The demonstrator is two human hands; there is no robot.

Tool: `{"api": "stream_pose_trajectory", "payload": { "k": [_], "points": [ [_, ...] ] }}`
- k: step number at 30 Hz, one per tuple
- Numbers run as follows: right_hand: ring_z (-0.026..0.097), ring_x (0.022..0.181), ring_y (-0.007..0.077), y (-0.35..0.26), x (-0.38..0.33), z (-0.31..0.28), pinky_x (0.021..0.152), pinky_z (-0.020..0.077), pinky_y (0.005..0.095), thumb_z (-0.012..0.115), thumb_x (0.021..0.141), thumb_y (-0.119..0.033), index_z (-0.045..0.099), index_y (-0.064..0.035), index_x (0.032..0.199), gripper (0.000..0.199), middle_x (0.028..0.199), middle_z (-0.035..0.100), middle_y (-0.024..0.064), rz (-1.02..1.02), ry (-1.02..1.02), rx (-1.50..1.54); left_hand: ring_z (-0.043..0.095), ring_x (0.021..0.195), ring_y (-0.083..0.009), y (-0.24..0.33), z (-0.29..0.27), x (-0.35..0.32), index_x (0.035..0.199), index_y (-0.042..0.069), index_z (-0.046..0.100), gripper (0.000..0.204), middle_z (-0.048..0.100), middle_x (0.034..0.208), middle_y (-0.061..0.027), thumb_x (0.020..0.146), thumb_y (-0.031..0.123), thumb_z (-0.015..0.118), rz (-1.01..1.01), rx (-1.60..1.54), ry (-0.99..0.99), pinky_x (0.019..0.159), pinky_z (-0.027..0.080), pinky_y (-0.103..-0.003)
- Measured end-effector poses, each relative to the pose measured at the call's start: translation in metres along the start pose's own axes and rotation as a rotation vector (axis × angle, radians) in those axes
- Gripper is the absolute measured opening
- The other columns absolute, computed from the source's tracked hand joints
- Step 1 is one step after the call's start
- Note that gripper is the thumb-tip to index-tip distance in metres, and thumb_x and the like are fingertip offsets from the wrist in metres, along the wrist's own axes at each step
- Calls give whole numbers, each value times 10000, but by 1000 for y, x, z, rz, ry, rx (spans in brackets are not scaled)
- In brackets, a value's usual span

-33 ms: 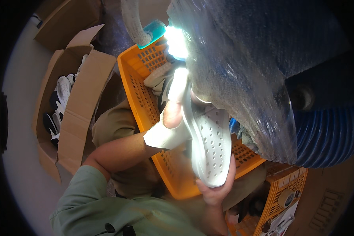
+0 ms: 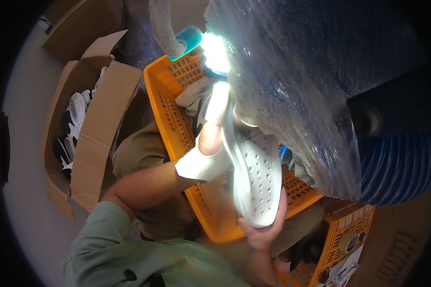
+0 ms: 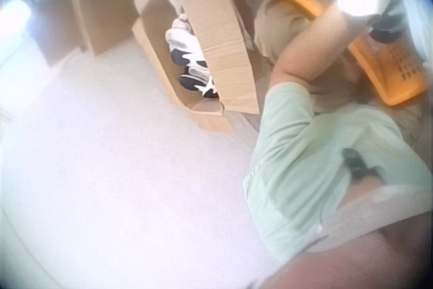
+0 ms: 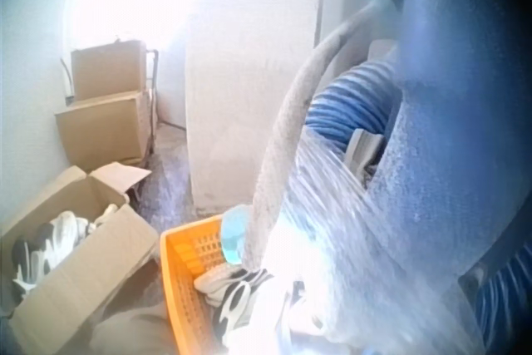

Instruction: The person repeatedly cleans white and black slip-on shoes using a rotating brush machine. They pick shoes from a yellow basket, press them against the spinning brush, rotate them to clean different areas, and return them to the basket. The process is repeated for multiple shoes.

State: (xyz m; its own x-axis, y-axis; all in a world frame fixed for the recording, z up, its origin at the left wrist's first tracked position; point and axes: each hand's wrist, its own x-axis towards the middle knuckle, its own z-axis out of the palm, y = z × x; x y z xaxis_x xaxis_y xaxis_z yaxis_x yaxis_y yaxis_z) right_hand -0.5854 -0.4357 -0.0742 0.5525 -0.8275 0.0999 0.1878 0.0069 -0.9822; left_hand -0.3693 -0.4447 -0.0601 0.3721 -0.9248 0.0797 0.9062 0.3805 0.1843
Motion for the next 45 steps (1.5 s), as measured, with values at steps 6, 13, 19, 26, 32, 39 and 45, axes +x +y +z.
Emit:
{"api": "stream_pose_trajectory", "payload": {
  "k": [6,13,19,26,32,39,45],
  "points": [
    [445,1301,281,1,18,10,1068,391,408,857,696,-190,165,60,1499,1089,1442,385,183,-5,-18,7,634,1023,-247,12,-6,6,1298,-33,510,595,629,1183,-165,996,476,450,6,61,22,927,514,-386],
    [451,1290,274,-2,48,36,1074,388,405,861,687,-208,216,54,1491,1063,1423,401,171,-14,-63,-18,629,1034,-253,40,-14,15,1288,-28,524,556,629,1185,-160,994,441,471,36,204,84,939,503,-394],
    [288,1440,323,39,100,42,1163,249,456,813,660,-144,238,27,1502,1033,1541,296,223,159,-426,-278,624,1043,-258,139,-14,9,1280,-23,536,522,629,1186,-156,992,410,489,242,742,205,950,493,-400],
    [434,1336,337,224,239,-32,1104,321,383,742,815,-369,396,62,1408,810,1432,447,258,260,-231,-937,619,1053,-263,343,26,-159,1269,-18,550,484,630,1188,-152,989,375,510,854,1409,543,962,482,-408],
    [513,1215,311,330,249,-48,1044,382,367,693,846,-296,523,54,1294,594,1268,588,196,207,-54,-1207,626,1018,-214,386,-24,-276,1213,-74,590,372,669,1091,-152,919,150,546,332,2366,1498,923,467,-332],
    [569,1032,163,179,229,-16,922,438,282,576,962,-174,593,11,1265,355,1132,649,96,97,-369,-739,621,971,-172,196,-85,-46,1366,-2,480,665,651,1098,-90,871,383,699,-24,1783,25,870,498,-316],
    [588,1056,158,63,134,3,898,471,275,559,898,2,445,8,1386,501,1208,615,109,362,-341,-254,602,967,-218,39,-106,34,1172,27,618,385,641,1020,-145,915,313,633,211,1680,-379,864,484,-343]
  ]
}}
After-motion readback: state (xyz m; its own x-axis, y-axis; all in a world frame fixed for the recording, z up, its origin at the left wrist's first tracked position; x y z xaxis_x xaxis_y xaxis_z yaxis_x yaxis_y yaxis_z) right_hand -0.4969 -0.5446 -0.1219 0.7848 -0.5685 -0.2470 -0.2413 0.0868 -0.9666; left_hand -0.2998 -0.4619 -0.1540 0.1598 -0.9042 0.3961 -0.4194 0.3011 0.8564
